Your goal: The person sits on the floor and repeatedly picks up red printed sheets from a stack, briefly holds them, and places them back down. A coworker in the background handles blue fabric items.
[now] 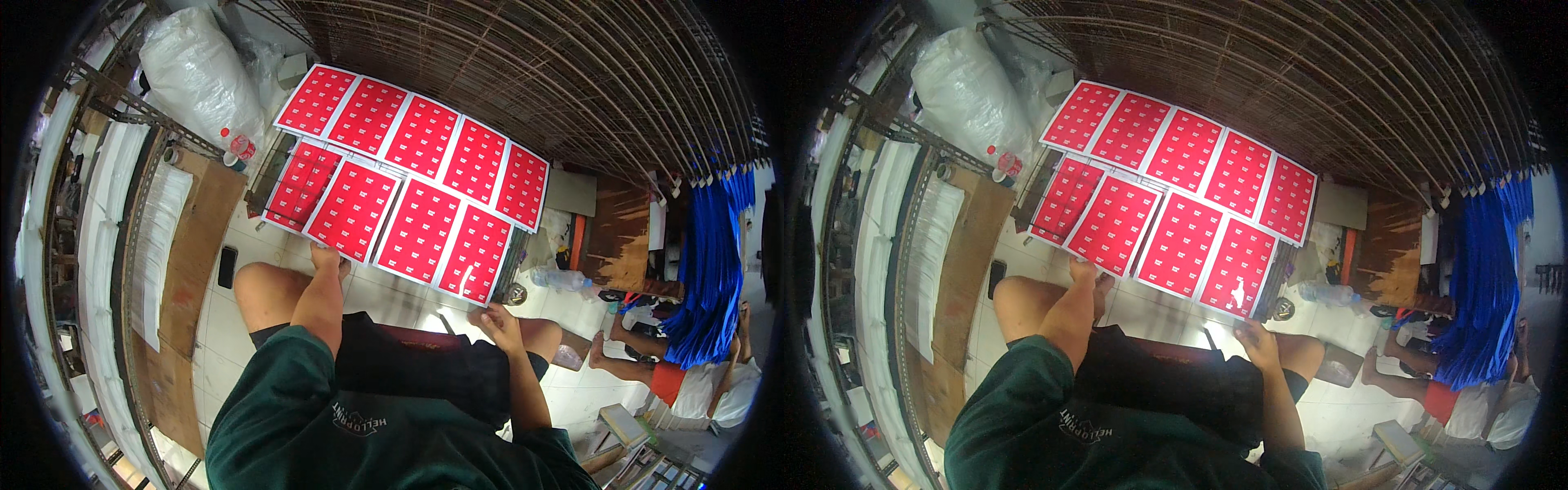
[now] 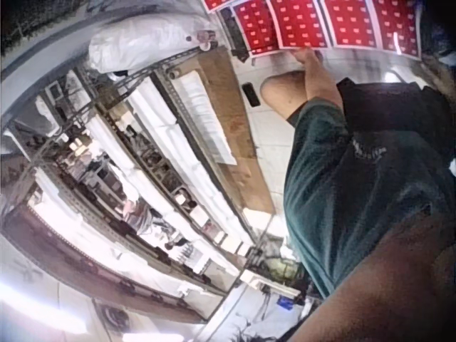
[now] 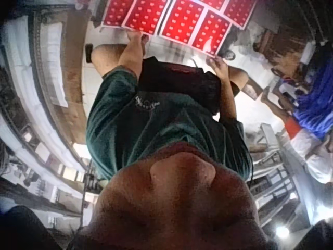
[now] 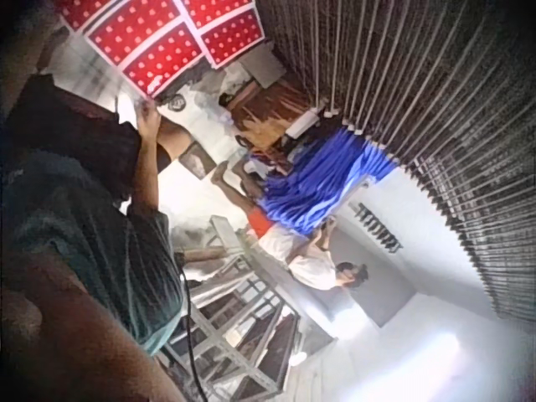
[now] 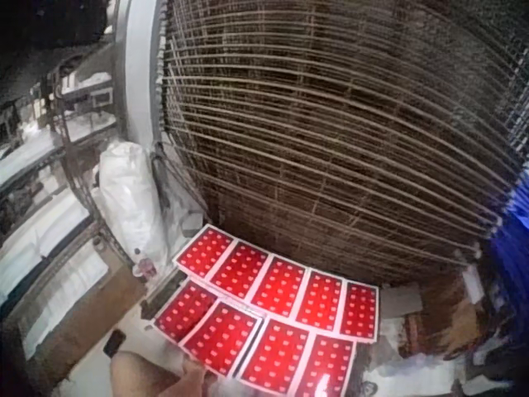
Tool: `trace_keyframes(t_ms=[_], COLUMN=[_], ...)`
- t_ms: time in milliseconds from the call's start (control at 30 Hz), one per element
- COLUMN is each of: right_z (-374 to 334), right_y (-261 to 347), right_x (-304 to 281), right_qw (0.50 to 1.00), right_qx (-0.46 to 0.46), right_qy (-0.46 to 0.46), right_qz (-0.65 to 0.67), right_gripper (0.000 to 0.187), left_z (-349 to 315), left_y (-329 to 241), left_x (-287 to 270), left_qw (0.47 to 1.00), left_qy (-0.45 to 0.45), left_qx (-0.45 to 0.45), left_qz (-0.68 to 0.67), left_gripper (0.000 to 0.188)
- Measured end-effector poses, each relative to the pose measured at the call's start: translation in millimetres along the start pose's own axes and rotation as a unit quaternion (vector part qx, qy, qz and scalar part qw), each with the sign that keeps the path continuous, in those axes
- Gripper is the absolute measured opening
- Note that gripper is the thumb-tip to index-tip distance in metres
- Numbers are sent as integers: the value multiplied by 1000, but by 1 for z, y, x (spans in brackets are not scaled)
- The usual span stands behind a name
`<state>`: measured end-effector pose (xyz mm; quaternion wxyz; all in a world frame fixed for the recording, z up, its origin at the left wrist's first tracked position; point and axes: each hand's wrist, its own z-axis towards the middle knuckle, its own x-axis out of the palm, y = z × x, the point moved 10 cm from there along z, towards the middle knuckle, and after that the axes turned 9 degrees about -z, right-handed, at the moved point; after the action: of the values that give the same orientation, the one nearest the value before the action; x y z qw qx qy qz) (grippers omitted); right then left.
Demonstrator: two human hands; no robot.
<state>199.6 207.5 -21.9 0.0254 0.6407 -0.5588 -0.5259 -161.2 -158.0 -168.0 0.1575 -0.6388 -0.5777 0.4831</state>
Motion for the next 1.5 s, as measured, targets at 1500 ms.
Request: trace_keyframes(t_ms=[1500], right_z=[-2], right_y=[-1], right_x=[5], right_qw=[997], right_qx=[13], right_qy=[17], right_qz=[-69], right_gripper=[47], left_z=[31], left_y=[42], left_x=[43], left_qw=[999], left_qy=[35], left_qx=[-13], left_qz=[33], left_gripper=[63])
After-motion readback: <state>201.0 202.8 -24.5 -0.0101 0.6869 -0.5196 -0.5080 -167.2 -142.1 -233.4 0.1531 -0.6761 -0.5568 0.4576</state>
